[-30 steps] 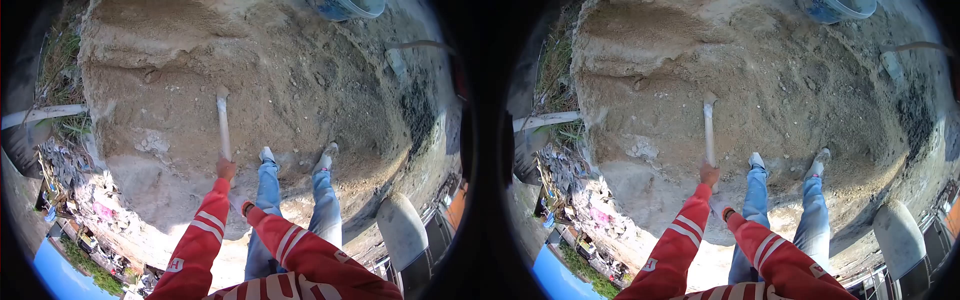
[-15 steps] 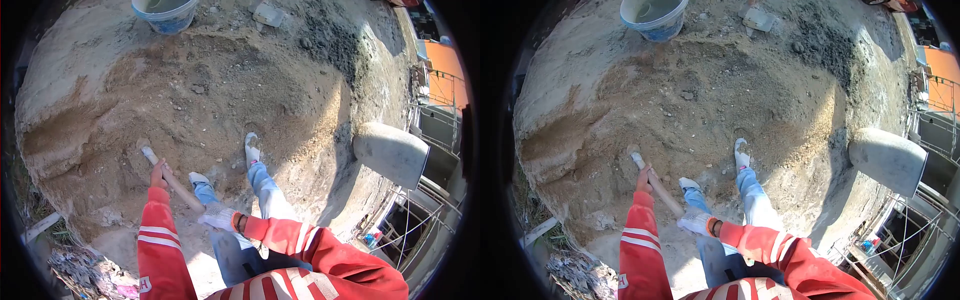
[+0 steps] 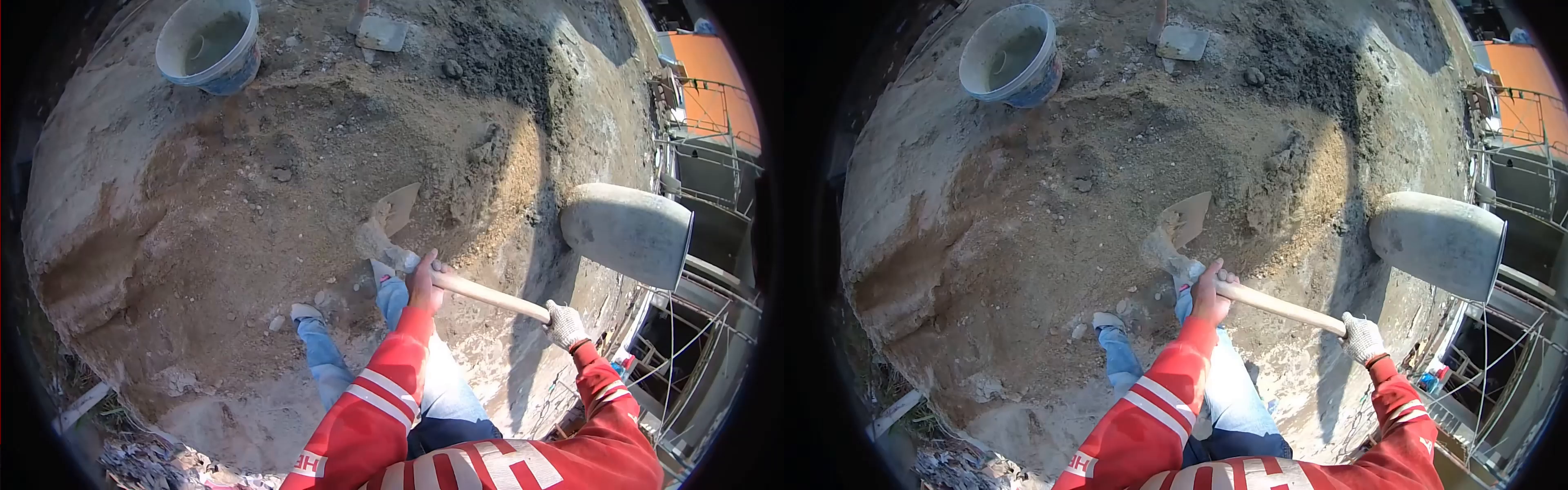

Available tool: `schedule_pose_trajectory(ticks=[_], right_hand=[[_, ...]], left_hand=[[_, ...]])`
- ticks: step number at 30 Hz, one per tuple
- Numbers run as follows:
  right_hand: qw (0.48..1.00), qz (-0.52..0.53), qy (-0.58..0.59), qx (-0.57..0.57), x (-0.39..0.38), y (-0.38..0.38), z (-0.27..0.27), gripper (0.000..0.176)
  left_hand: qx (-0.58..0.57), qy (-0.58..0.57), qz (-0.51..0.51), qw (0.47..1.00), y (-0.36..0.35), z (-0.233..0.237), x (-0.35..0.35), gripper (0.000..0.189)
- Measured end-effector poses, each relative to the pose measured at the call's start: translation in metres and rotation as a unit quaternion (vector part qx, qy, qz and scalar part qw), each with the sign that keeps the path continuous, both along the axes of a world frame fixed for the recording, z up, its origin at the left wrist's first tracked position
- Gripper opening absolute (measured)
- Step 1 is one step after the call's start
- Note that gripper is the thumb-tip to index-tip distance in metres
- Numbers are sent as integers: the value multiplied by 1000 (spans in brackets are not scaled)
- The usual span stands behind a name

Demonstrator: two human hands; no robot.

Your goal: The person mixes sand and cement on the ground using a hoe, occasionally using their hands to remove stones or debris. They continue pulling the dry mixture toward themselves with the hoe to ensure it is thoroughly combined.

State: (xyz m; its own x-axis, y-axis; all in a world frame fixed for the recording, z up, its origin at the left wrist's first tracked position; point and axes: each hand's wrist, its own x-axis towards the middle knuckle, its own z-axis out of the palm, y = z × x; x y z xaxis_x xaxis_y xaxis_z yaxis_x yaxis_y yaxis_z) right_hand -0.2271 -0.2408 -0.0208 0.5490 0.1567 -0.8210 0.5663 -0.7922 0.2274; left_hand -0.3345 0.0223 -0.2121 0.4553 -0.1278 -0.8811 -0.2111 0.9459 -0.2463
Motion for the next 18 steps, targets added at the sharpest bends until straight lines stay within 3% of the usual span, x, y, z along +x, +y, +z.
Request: schedule_pose_trajectory(ticks=[3, 5, 8, 13, 15, 16, 18], right_hand=[[991, -24, 52, 119, -49, 45, -61, 33], [982, -48, 78, 163, -91, 102, -108, 33], [945, -39, 74, 315, -164, 196, -184, 33], [886, -100, 123, 435, -248, 399, -200, 32], [866, -119, 136, 467, -277, 468, -205, 32], [857, -119, 143, 481, -292, 498, -215, 31], [849, -116, 153, 492, -326, 542, -240, 30]], left_hand=[[77, 40, -16, 996, 77, -17, -45, 12], [157, 96, -30, 982, 151, -22, -74, 13], [286, 150, -31, 946, 276, -8, -113, 17], [575, 113, -40, 809, 446, 82, -151, 14], [678, 135, -39, 722, 488, 77, -167, 19], [676, 140, -32, 722, 495, 67, -181, 19], [709, 270, -134, 637, 500, 38, -204, 33]])
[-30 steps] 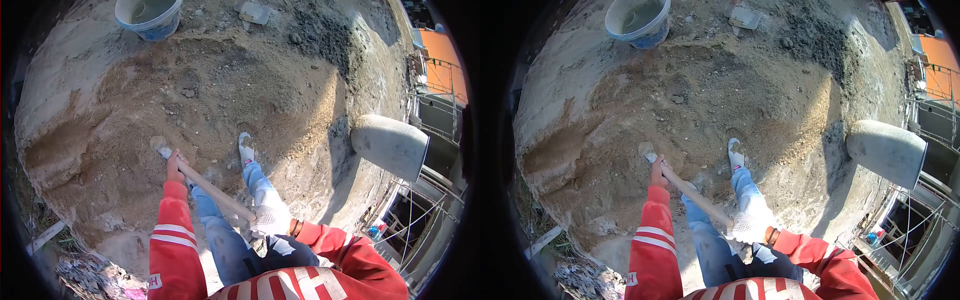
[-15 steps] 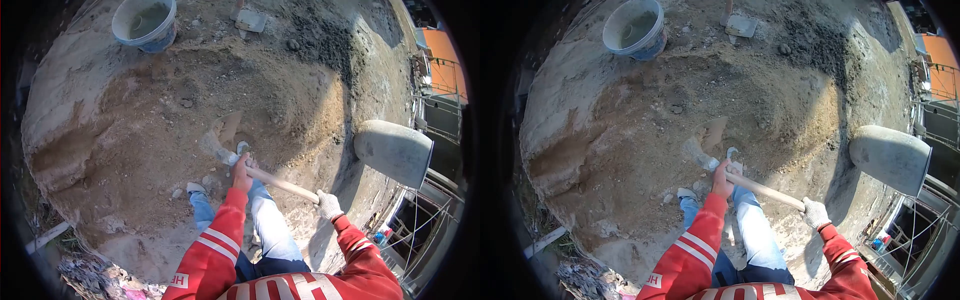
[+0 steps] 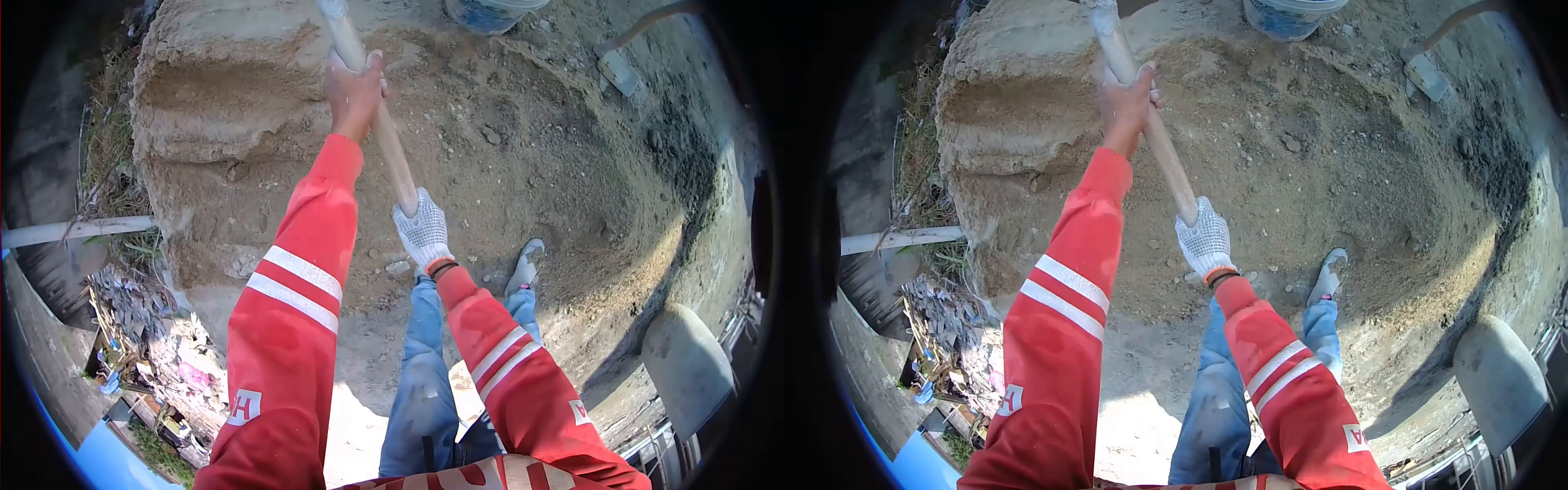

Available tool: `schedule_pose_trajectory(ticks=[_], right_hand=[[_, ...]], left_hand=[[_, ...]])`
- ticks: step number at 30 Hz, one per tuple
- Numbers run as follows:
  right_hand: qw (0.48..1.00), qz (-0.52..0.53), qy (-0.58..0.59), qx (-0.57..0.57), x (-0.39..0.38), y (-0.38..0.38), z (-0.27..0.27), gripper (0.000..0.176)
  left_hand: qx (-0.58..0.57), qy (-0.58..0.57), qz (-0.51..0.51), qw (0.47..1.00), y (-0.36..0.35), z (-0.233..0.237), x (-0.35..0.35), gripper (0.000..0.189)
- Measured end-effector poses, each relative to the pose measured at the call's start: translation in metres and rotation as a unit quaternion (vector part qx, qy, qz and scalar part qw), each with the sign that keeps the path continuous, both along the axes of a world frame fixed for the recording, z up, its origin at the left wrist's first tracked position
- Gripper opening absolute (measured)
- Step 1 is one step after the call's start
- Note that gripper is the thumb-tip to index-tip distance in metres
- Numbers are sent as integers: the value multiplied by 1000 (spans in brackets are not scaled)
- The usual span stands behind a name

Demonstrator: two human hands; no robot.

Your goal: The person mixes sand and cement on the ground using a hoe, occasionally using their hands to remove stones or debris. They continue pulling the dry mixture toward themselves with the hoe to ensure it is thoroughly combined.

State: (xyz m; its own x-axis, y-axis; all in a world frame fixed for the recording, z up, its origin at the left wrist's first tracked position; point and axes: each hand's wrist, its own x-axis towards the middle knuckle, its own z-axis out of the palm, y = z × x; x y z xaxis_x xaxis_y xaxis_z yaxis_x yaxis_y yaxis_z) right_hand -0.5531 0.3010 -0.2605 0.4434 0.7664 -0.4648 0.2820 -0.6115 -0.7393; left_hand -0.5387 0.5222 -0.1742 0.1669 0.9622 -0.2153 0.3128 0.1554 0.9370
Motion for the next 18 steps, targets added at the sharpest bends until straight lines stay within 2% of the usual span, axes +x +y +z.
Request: schedule_pose_trajectory(ticks=[2, 4, 5, 6, 7, 8, 10, 12, 13, 14, 16, 17, 18], right_hand=[[996, -20, 88, -21, -38, 19, -28, 29], [987, 2, 142, -71, -89, -4, -74, 32], [979, 51, 147, -132, -116, -26, -96, 35], [965, 102, 150, -191, -134, -49, -104, 39], [962, 94, 162, -199, -137, -66, -93, 41], [960, 86, 170, -203, -135, -77, -80, 44], [970, 24, 195, -142, -124, -98, -55, 45], [962, 59, 217, -154, -114, -113, -56, 44], [968, 52, 201, -144, -105, -116, -51, 44], [956, 33, 232, -178, -99, -117, -45, 42], [944, 7, 260, -205, -61, -106, -15, 39], [920, 5, 325, -219, -29, -89, 26, 31], [892, 5, 390, -230, -5, -81, 49, 23]], left_hand=[[11, 126, 8, 992, -22, -87, -47, 44], [-31, 239, -5, 971, -80, -153, -103, 50], [-52, 293, -15, 955, -109, -184, -130, 54], [-171, 306, -16, 937, -137, -220, -158, 55], [-174, 334, -26, 926, -159, -231, -170, 57], [-173, 360, -38, 916, -175, -233, -173, 59], [-154, 393, -62, 904, -193, -197, -157, 61], [-141, 382, -33, 913, -213, -214, -160, 62], [-163, 383, -20, 909, -216, -214, -155, 59], [-187, 385, -8, 904, -217, -211, -150, 56], [-314, 260, 44, 912, -212, -199, -138, 47], [-307, 258, 40, 915, -210, -190, -127, 47], [-354, 234, 57, 904, -208, -182, -117, 39]])
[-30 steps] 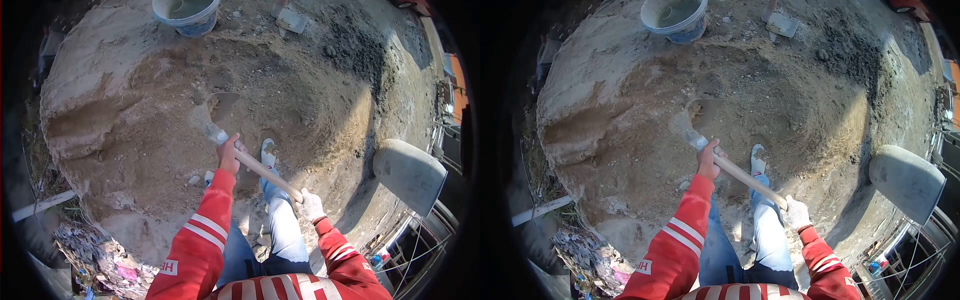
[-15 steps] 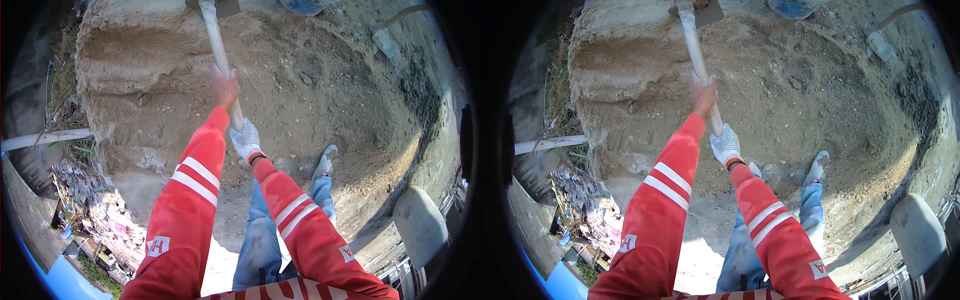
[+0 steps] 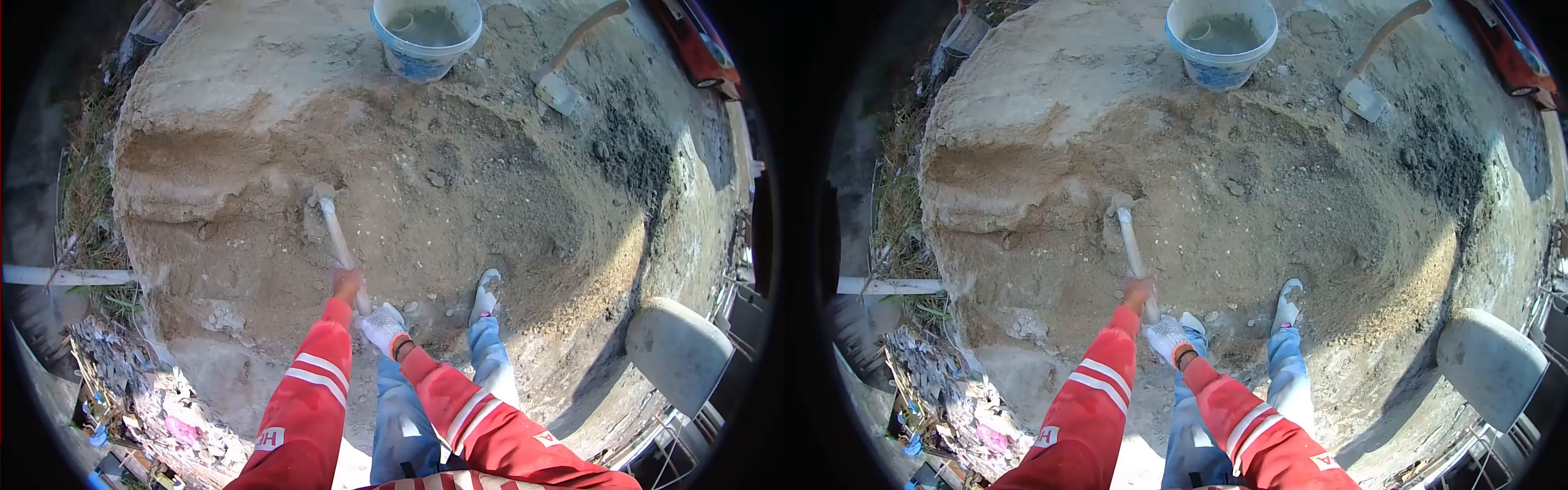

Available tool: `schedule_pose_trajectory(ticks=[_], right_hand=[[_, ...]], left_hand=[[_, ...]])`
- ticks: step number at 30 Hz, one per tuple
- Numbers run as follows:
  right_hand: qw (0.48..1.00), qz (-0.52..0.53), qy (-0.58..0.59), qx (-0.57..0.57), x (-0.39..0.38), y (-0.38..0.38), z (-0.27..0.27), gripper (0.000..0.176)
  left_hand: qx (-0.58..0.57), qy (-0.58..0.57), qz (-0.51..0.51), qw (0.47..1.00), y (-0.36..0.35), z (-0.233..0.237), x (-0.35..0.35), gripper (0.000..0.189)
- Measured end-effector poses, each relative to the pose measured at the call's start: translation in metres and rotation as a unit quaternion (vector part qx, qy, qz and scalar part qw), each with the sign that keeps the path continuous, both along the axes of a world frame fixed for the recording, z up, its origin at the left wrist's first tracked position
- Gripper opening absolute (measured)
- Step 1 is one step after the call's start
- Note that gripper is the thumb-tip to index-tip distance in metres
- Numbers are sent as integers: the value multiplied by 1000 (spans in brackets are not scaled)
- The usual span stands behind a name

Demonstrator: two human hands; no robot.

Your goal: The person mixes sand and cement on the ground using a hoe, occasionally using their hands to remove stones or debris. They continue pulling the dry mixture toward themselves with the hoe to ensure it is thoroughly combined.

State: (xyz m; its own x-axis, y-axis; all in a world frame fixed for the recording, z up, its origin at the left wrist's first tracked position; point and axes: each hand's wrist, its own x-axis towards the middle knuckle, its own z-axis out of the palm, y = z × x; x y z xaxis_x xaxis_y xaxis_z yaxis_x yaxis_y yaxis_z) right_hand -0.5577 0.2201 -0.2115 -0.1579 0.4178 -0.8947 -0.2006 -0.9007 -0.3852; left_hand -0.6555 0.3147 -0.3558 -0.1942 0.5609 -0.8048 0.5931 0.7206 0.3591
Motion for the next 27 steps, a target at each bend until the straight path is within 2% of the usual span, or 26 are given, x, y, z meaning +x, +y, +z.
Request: schedule_pose_trajectory(ticks=[1, 2, 3, 4, 5, 7, 9, 11, 13, 14, 15, 17, 18, 20, 23, 25, 27], right_hand=[[1000, -6, 0, 7, 13, -5, 1, 23], [997, -51, 48, -13, 26, -13, 0, 23], [990, -95, 98, -36, 42, -20, 6, 24], [990, -88, 105, -14, 60, -33, 11, 26], [989, -100, 104, -17, 80, -54, 19, 26], [992, -45, 113, -20, 135, -103, 60, 29], [999, 43, -22, 21, 179, -183, 84, 29], [964, 9, -172, 204, 228, -292, 104, 26], [966, 1, -215, 146, 291, -358, 127, 23], [959, 86, -259, 74, 323, -379, 138, 23], [940, 169, -297, 2, 347, -401, 147, 24], [857, 248, -451, -30, 375, -457, 144, 25], [845, 254, -468, -48, 387, -476, 146, 24], [832, 265, -476, -100, 400, -506, 147, 24], [849, 233, -467, -79, 376, -519, 153, 26], [857, 224, -463, -38, 341, -512, 155, 25], [879, 182, -441, -1, 302, -489, 157, 22]], left_hand=[[-43, -13, 35, 998, 2, 8, 11, 31], [-36, -12, 27, 999, 2, 13, 24, 31], [-59, -56, 111, 990, 0, 13, 35, 25], [-86, -99, 192, 973, -6, 11, 47, 20], [-91, -97, 181, 974, -12, 9, 59, 20], [-111, -217, 272, 931, -24, 5, 87, 13], [-112, -239, 281, 923, -43, 10, 136, 14], [-120, -255, 288, 915, -78, 23, 186, 15], [-191, -277, 330, 882, -141, 49, 249, 17], [-215, -318, 332, 862, -178, 58, 275, 17], [-236, -359, 334, 839, -216, 68, 294, 17], [-248, -400, 350, 810, -276, 85, 323, 19], [-252, -401, 341, 812, -293, 99, 335, 19], [-255, -406, 326, 815, -315, 138, 347, 21], [-253, -391, 306, 830, -315, 164, 330, 21], [-233, -372, 312, 843, -298, 167, 305, 23], [-218, -371, 312, 847, -268, 148, 259, 26]])
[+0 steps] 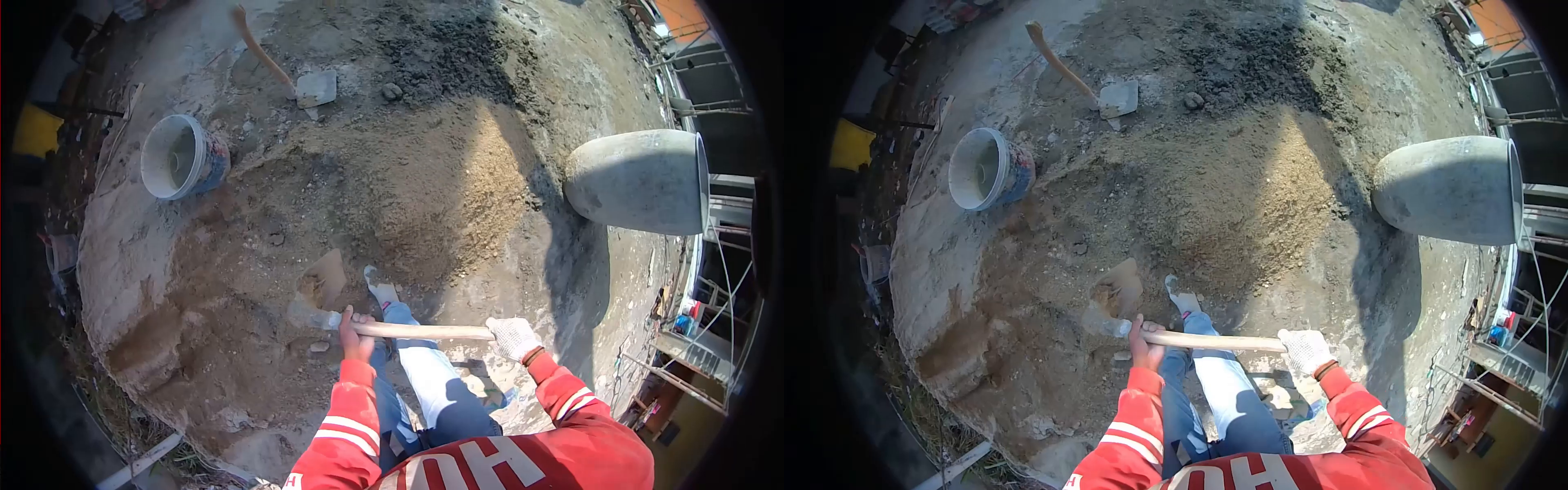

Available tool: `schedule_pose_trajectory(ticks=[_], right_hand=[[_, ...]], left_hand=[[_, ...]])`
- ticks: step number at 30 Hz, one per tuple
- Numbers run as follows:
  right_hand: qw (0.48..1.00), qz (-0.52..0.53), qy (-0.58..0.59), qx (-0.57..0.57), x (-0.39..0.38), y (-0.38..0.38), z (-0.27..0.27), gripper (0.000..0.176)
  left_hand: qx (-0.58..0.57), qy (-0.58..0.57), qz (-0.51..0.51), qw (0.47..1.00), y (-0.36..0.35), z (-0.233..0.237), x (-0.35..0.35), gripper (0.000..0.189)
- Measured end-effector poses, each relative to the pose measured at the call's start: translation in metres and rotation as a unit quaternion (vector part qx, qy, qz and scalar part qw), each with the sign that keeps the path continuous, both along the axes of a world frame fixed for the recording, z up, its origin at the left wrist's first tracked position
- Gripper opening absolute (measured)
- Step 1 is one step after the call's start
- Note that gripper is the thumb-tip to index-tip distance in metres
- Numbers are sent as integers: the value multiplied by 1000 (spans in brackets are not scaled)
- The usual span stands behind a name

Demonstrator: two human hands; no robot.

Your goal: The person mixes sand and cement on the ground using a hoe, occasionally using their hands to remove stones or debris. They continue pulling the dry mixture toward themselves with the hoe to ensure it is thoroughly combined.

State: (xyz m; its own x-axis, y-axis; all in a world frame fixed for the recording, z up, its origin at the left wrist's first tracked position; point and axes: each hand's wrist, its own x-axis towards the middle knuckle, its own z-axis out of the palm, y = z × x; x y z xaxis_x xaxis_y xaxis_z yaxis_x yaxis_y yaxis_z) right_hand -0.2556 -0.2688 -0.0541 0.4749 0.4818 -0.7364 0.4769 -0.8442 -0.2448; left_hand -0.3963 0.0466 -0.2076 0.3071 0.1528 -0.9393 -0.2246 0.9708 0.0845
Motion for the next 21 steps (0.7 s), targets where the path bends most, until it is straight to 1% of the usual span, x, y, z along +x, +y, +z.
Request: schedule_pose_trajectory(ticks=[1, 2, 3, 4, 5, 7, 8, 9, 11, 13, 14, 15, 16, 17, 19, 20, 21], right_hand=[[1000, -7, 19, 11, -20, 17, 1, 19], [998, -23, 36, 46, -40, 34, 2, 18], [997, -28, 58, 53, -63, 50, -5, 19], [992, -19, 77, 99, -103, 43, -46, 24], [986, 29, 120, 110, -108, 71, -35, 24], [983, -12, 134, 125, -127, 130, -15, 25], [978, -16, 169, 126, -142, 145, -26, 27], [966, 6, 221, 135, -140, 164, -23, 29], [961, -3, 184, 208, -154, 194, -28, 25], [957, 19, 191, 218, -157, 230, -29, 28], [942, 38, 157, 295, -156, 242, -30, 30], [936, 57, 156, 309, -149, 259, -26, 32], [932, 67, 155, 320, -138, 275, -17, 33], [935, 87, 168, 299, -116, 292, 4, 34], [923, 70, 147, 349, -99, 311, 6, 32], [911, 51, 125, 390, -80, 312, 17, 24], [906, 48, 106, 407, -68, 313, 14, 23]], left_hand=[[8, 25, -6, 1000, 18, -3, -19, 28], [40, 74, -23, 996, 38, -7, -38, 28], [71, 123, -39, 989, 59, -12, -57, 28], [80, 141, -40, 986, 83, -19, -79, 28], [90, 159, -42, 982, 109, -23, -97, 28], [90, 173, -57, 979, 154, -11, -127, 26], [116, 207, -56, 970, 177, -7, -145, 26], [141, 239, -55, 959, 200, -3, -159, 27], [186, 237, -32, 953, 237, 40, -176, 27], [276, 227, -15, 934, 271, 80, -193, 27], [296, 219, 18, 930, 293, 96, -203, 28], [314, 213, 50, 924, 312, 112, -211, 28], [342, 197, 72, 916, 321, 139, -206, 27], [370, 181, 95, 906, 328, 165, -197, 26], [415, 121, 102, 896, 349, 190, -198, 24], [416, 126, 103, 895, 342, 198, -185, 24], [440, 135, 111, 881, 335, 204, -163, 23]])
